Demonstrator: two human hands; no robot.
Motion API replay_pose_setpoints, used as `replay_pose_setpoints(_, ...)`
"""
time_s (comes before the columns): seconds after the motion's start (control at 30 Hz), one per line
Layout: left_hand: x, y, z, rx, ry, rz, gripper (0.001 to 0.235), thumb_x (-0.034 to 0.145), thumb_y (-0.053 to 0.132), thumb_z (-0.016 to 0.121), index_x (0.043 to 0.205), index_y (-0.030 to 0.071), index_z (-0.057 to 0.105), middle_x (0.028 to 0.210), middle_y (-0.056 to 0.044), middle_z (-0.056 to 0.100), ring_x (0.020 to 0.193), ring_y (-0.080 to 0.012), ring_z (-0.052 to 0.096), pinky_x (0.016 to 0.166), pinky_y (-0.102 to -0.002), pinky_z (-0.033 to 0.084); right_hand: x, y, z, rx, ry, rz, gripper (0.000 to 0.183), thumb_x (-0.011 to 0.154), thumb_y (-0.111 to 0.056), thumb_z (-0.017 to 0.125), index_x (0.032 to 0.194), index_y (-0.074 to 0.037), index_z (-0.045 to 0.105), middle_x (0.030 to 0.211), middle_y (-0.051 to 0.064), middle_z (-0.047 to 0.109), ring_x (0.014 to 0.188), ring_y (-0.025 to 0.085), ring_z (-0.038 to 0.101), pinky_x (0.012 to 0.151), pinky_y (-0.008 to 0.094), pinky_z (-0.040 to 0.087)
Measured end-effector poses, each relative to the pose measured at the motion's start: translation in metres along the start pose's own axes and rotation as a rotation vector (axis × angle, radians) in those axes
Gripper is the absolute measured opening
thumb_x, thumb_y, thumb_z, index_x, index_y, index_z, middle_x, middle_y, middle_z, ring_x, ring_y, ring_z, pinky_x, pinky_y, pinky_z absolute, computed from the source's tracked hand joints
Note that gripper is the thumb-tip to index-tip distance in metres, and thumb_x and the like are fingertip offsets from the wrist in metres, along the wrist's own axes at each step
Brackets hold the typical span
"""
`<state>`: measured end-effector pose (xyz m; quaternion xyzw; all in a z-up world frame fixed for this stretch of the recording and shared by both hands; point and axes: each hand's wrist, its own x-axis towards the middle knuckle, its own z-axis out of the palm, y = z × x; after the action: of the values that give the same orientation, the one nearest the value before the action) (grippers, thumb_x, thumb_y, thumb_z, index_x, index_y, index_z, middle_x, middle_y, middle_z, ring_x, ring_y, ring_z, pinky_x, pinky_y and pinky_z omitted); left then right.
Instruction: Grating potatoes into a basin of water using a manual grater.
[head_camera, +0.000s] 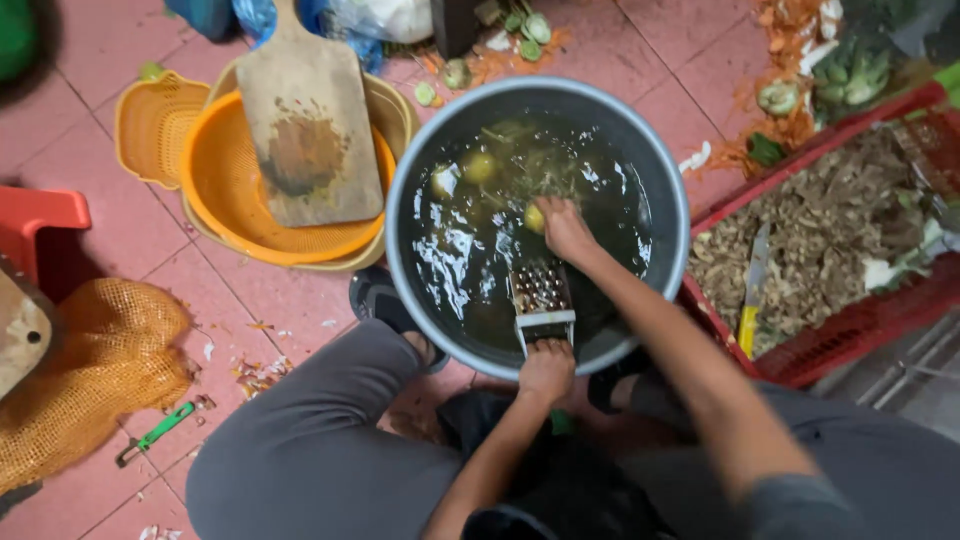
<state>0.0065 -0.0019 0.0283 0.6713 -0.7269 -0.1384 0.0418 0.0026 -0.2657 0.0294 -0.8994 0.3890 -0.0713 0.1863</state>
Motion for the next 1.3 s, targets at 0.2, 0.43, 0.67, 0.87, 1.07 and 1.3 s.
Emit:
replay_pose_setpoints(0.2,-0.001,0.001,0.01,-0.052,-0.018,-0.03,0.021,0.088,0.019,0.058,0.097,0.003,0.069,0.095,-0.017,0.072,0.086,-0.0327,0.07,0.074,-0.048,0.054,-0.13,-0.07,-0.068,0.121,-0.132,-0.17,0.049,0.083,0.002,0.059,0.132,0.001,0.057,0.126,0.022,0.062,0.112,0.041,0.057,0.098,0.047,0.05)
replay_pose_setpoints(0.43,-0.001,0.001,0.008,-0.081,-0.101,-0.04,0.027,0.089,0.019,0.057,0.105,-0.001,0.067,0.102,-0.02,0.071,0.094,-0.0359,0.068,0.084,-0.052,0.051,-0.123,-0.081,-0.063,0.205,-0.094,-0.123,0.059,0.077,0.007,0.057,0.135,0.001,0.053,0.133,0.02,0.057,0.128,0.042,0.051,0.103,0.045,0.048)
replay_pose_setpoints(0.67,0.003,0.0,-0.006,-0.127,-0.21,-0.058,0.035,0.085,0.022,0.059,0.11,-0.003,0.066,0.108,-0.022,0.07,0.099,-0.0374,0.067,0.087,-0.051,0.05,-0.104,-0.076,-0.04,0.138,0.011,-0.159,0.064,0.075,0.008,0.056,0.138,-0.001,0.053,0.135,0.023,0.055,0.126,0.044,0.05,0.102,0.045,0.048)
replay_pose_setpoints(0.87,0.002,0.0,0.024,-0.063,-0.145,-0.054,0.033,0.095,0.022,0.056,0.114,-0.002,0.067,0.112,-0.023,0.07,0.102,-0.0388,0.068,0.087,-0.052,0.051,-0.084,-0.068,-0.016,0.172,0.038,-0.091,0.056,0.08,0.006,0.056,0.135,-0.004,0.055,0.13,0.018,0.06,0.125,0.042,0.053,0.104,0.045,0.049)
replay_pose_setpoints(1.07,-0.001,-0.001,-0.029,-0.149,-0.263,-0.048,0.039,0.082,0.018,0.061,0.113,-0.004,0.066,0.113,-0.024,0.069,0.106,-0.0388,0.066,0.089,-0.049,0.051,-0.017,-0.047,0.01,0.025,0.077,-0.007,0.055,0.079,0.008,0.055,0.133,-0.002,0.052,0.13,0.02,0.058,0.123,0.043,0.051,0.1,0.046,0.05)
replay_pose_setpoints(1.3,0.016,-0.01,0.068,-0.084,0.034,0.004,0.03,0.09,0.021,0.06,0.102,-0.004,0.071,0.096,-0.022,0.071,0.089,-0.0374,0.069,0.073,-0.051,0.054,0.05,0.046,0.079,-0.106,0.105,0.147,0.036,0.086,0.003,0.055,0.121,-0.005,0.059,0.116,0.019,0.063,0.114,0.042,0.059,0.096,0.05,0.053)
